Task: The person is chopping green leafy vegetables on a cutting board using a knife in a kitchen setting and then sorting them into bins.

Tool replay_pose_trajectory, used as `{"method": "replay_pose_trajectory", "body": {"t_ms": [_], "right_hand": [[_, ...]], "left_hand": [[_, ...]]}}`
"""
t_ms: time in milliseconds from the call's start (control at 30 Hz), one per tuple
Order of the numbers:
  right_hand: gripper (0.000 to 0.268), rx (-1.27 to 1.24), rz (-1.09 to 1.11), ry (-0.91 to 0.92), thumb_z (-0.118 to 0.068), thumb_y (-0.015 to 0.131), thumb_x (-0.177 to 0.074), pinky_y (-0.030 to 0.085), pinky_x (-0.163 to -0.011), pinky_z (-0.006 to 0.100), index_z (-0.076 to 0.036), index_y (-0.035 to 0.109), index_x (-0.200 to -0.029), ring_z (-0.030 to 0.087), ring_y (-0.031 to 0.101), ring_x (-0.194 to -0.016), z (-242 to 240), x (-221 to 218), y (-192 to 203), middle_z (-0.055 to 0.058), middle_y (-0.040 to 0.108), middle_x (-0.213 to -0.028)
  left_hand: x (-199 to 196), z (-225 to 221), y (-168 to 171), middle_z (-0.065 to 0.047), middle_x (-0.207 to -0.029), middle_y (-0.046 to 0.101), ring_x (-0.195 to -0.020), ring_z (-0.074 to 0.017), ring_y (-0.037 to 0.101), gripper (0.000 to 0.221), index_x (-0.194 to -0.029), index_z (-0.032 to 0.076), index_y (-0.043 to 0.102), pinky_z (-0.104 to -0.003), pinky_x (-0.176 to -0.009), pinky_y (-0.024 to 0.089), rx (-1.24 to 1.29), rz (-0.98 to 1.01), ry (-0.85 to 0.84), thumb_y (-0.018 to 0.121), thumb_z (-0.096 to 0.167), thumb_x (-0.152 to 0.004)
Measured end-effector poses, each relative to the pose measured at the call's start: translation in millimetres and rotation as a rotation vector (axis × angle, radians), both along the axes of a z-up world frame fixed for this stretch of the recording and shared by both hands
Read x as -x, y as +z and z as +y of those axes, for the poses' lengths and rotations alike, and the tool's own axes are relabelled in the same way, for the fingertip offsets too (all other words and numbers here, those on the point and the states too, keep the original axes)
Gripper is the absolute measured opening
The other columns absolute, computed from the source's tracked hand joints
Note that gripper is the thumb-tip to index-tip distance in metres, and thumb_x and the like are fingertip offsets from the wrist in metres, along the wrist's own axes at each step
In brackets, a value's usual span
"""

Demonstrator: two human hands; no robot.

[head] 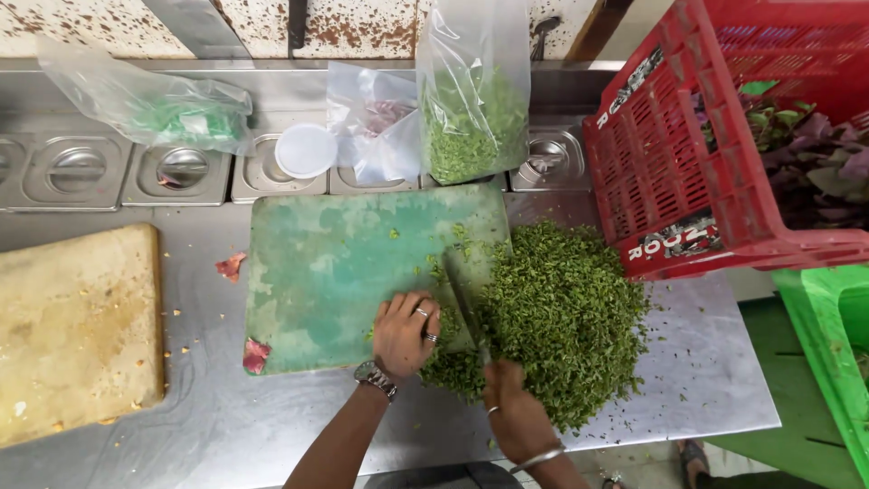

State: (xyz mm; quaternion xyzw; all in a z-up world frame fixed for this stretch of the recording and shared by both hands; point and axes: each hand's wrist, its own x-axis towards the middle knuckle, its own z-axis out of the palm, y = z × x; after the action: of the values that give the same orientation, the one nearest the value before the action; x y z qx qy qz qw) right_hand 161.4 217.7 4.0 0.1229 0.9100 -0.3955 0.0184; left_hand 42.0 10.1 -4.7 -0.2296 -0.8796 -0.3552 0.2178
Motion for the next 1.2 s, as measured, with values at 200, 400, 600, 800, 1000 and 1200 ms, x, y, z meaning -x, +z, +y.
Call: {"method": "replay_pose_trajectory", "body": {"t_ms": [200,400,600,800,1000,1200], "right_hand": [[0.034,-0.317,-0.475,0.278,-0.039,0.044,-0.102,0.054,-0.076,0.06,-0.007,0.043,-0.114,0.047,0.07,-0.083,-23.0,20.6,52.2,0.023,0.073,-0.088],[0.035,-0.248,-0.684,0.415,-0.035,0.042,-0.101,0.056,-0.079,0.056,-0.001,0.046,-0.106,0.046,0.071,-0.082,-28.7,6.6,36.2,0.026,0.072,-0.086],[0.055,-0.391,-0.607,0.25,-0.037,0.038,-0.104,0.056,-0.076,0.054,0.009,0.029,-0.134,0.045,0.071,-0.083,-51.3,8.4,-17.7,0.024,0.072,-0.086],[0.028,-0.107,-0.624,0.349,-0.027,0.053,-0.092,0.051,-0.074,0.059,-0.005,0.048,-0.109,0.044,0.071,-0.085,-48.5,0.8,-0.2,0.025,0.071,-0.087],[0.031,-0.234,-0.603,0.23,-0.03,0.045,-0.102,0.051,-0.073,0.059,-0.001,0.042,-0.11,0.047,0.069,-0.079,-57.2,14.9,20.4,0.024,0.07,-0.08],[0.035,-0.365,-0.59,0.221,-0.032,0.042,-0.105,0.057,-0.073,0.056,0.001,0.038,-0.116,0.047,0.071,-0.083,-66.1,24.1,15.8,0.024,0.07,-0.084]], "left_hand": [[6.5,-0.6,-2.8,-0.004,-0.1,0.067,-0.093,-0.0281,0.06,0.01,-0.098,0.011,0.066,-0.044,-0.083,0.044,0.025,-0.119,-0.026,0.064,0.019,-0.094],[13.0,-4.4,4.2,-0.004,-0.1,0.066,-0.093,-0.0271,0.059,0.01,-0.098,0.012,0.067,-0.043,-0.082,0.043,0.046,-0.139,-0.081,0.062,0.02,-0.096],[21.4,-7.9,-3.5,-0.002,-0.101,0.067,-0.093,-0.0251,0.06,0.008,-0.097,0.013,0.067,-0.043,-0.083,0.044,0.044,-0.071,-0.142,0.064,0.019,-0.093],[24.3,-8.7,-4.6,-0.002,-0.099,0.066,-0.091,-0.0252,0.06,0.006,-0.095,0.014,0.067,-0.043,-0.08,0.044,0.035,-0.097,-0.184,0.066,0.019,-0.091],[29.1,-11.5,-8.9,-0.003,-0.101,0.067,-0.092,-0.0267,0.06,0.005,-0.094,0.013,0.065,-0.044,-0.081,0.044,0.025,-0.058,-0.218,0.065,0.017,-0.092],[26.6,-13.2,-15.7,-0.006,-0.1,0.066,-0.091,-0.0282,0.058,0.007,-0.095,0.011,0.065,-0.045,-0.081,0.044,0.071,-0.091,-0.25,0.064,0.017,-0.091]]}}
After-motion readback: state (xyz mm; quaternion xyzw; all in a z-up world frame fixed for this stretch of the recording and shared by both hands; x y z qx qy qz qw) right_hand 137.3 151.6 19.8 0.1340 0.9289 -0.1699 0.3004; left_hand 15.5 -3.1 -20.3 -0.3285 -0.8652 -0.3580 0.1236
